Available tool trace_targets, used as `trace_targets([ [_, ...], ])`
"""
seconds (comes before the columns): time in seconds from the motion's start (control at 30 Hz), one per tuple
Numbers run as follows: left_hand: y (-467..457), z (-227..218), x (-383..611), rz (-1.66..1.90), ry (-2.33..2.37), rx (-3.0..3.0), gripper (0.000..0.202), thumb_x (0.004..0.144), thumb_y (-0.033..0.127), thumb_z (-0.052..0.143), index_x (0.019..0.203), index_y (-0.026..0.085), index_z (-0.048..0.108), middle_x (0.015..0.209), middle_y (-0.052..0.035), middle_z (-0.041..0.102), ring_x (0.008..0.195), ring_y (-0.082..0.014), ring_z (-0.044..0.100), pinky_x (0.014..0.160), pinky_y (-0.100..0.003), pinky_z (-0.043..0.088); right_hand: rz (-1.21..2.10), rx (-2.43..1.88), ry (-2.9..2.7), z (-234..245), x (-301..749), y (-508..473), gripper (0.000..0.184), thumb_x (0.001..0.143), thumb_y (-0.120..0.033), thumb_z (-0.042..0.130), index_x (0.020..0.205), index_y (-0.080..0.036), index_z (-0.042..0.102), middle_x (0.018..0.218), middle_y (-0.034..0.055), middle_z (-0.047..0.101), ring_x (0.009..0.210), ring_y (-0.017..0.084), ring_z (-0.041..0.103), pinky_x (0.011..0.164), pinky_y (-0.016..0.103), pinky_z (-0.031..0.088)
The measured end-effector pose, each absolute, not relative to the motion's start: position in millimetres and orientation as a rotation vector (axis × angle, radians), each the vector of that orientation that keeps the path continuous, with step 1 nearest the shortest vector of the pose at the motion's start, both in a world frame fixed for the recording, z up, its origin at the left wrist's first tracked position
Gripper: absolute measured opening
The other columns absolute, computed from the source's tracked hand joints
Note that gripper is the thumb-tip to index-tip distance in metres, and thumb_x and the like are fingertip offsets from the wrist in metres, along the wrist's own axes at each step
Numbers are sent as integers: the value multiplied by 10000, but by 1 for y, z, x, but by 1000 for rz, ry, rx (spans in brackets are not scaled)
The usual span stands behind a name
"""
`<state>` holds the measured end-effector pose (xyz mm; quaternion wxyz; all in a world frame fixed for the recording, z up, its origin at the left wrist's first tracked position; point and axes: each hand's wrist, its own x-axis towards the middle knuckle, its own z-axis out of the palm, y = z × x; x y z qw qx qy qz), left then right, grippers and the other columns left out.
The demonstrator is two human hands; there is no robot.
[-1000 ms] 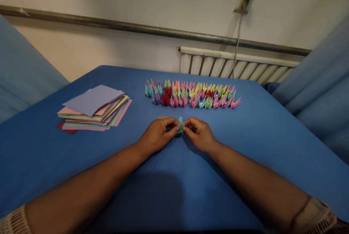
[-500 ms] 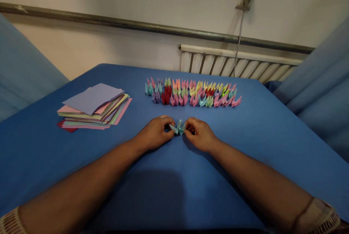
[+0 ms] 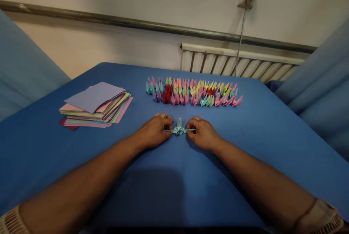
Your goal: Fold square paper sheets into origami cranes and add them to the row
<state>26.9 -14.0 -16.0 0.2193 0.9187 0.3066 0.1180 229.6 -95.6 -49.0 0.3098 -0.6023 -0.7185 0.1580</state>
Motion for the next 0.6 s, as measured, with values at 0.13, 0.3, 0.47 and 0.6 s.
trace_targets([
  [0.13, -15, -16, 28, 325, 850, 2562, 63, 730, 213, 596, 752, 209, 655, 947, -39, 627, 939, -221, 585, 872, -339, 448, 394, -1604, -1903, -50, 228, -96, 108, 732, -93, 594, 716, -199, 600, 751, -7, 549, 679, 140, 520, 653, 269, 398],
  [0.3, -17, -15, 31, 444, 845, 2448, 55, 738, 221, 593, 736, 211, 647, 951, -34, 665, 911, -208, 617, 868, -331, 462, 465, -1546, -1747, -50, 223, -95, 105, 745, -93, 598, 733, -197, 595, 726, -19, 555, 663, 129, 522, 626, 254, 409],
  [0.47, -20, -14, 34, 548, 809, 2300, 53, 744, 249, 623, 766, 211, 654, 989, -26, 682, 927, -198, 635, 868, -313, 473, 608, -1444, -1595, -49, 219, -95, 76, 750, -131, 625, 778, -187, 583, 747, -18, 576, 665, 126, 543, 623, 256, 435],
  [0.6, -23, -10, 35, 558, 798, 2210, 109, 777, 278, 629, 855, 202, 638, 983, -27, 680, 920, -193, 638, 861, -318, 483, 640, -1445, -1588, -45, 217, -97, 119, 749, -147, 640, 855, -176, 592, 715, -17, 568, 626, 132, 524, 595, 268, 428],
])
